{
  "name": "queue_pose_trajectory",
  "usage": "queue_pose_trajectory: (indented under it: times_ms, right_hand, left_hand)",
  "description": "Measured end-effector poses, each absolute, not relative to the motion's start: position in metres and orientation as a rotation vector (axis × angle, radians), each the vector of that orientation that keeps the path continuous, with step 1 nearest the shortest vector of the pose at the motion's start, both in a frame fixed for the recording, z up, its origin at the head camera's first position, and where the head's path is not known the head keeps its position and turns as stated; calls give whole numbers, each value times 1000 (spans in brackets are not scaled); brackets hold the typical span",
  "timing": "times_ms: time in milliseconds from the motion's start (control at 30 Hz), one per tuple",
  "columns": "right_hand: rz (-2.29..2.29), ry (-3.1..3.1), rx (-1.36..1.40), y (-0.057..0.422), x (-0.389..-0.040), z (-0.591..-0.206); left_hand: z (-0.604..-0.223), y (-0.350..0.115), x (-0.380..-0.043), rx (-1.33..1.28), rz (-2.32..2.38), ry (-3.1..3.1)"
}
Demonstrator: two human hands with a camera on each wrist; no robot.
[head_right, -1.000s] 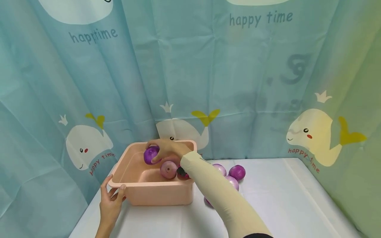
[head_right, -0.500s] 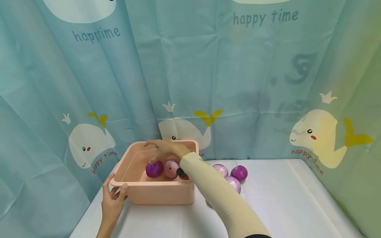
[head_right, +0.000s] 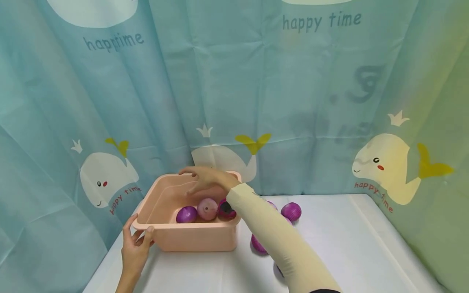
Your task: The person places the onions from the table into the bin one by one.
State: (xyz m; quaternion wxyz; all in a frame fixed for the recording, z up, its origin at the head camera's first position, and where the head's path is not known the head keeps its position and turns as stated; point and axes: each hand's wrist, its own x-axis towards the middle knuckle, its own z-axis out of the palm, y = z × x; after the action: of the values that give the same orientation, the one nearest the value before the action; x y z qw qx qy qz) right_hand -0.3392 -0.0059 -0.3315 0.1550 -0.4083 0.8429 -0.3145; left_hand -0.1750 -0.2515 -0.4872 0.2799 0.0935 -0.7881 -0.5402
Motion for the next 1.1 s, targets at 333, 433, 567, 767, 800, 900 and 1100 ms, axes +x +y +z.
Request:
queue_pose_trajectory:
  times_ms: [333, 433, 567, 767, 800, 900, 1100]
  right_hand:
    - [-901, 2412, -1336, 33, -343, -323]
    - [-959, 2421, -1367, 50, -341, -322]
    - [-1007, 2474, -1356, 77, -337, -319]
    - [-1030, 2631, -1251, 126, -329, -325]
    - [-1043, 2652, -1244, 134, -328, -328]
    - [-1084, 2709, -1213, 159, -325, -340]
    - [-1135, 2773, -1140, 201, -322, -367]
  left_hand:
    - [-491, -256, -177, 203, -1415, -2103]
    - [-492, -255, -178, 184, -1410, -2095]
    - [-491, -255, -178, 185, -1398, -2089]
    - [-493, -255, -177, 170, -1373, -2087]
    - [-493, -255, -178, 167, -1375, -2085]
    - [-492, -256, -178, 180, -1376, -2092]
    - [-491, -256, -178, 201, -1387, -2132]
